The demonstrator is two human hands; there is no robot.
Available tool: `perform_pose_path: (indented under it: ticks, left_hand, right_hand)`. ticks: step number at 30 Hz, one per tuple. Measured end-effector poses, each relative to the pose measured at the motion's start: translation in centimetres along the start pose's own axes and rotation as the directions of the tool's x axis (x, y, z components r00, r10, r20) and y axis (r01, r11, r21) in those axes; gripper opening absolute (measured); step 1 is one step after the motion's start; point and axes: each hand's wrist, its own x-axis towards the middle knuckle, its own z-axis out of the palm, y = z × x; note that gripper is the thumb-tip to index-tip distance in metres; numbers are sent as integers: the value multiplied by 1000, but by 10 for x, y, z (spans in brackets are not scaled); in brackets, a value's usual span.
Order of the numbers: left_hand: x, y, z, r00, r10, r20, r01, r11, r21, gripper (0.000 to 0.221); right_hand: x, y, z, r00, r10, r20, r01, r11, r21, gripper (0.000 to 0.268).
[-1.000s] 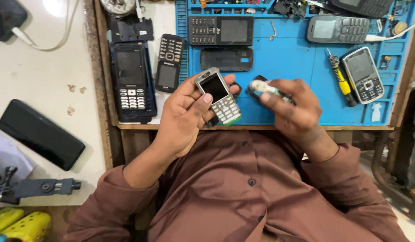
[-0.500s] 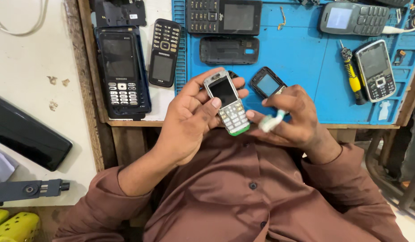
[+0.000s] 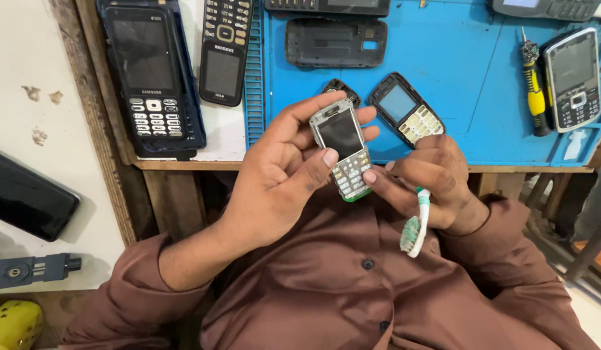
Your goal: The person uses a toothbrush to clean the exterior and internal components of a mobile phone. They remove the back cover and battery, brush the circuit board, and then reassemble the phone.
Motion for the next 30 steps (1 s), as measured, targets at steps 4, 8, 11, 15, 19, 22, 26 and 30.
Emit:
perform_pose_path:
  ticks: [4,8,11,15,19,22,26,30]
  left_hand:
    - [0,-2,-1,1000,19,16,-20,999,40,52]
    - [-1,-3,-1,999,39,29,-41,996,74,52]
    - [-1,-3,-1,999,40,34,-43,995,93,52]
    - [-1,-3,-2,999,35,35,-38,994,106,52]
    - [-1,-3,-3,999,39,36,-42,994,100,51]
    - [0,-3,-3,999,39,36,-42,993,113,51]
    - [0,-2,-5,999,40,29,-43,991,130,52]
    - [0,-1,-5,999,41,28,-46,978,204,52]
  right_hand:
    - [-1,1,2,1000,-18,-18,18,1000,19,39]
    - [-3,1,2,1000,-15,-8,15,1000,14,39]
    - [-4,0,2,1000,-18,-1,18,1000,2,40]
    - [-5,0,3,1000,-22,-8,22,1000,-22,41]
    - [-6,-1,1,1000,-5,20,5,1000,-9,41]
    - [-6,0,2,1000,6,3,-6,1000,8,41]
    - [-4,1,4,1000,11,-13,-11,1000,14,41]
    - [-2,1,2,999,33,23,-33,999,26,40]
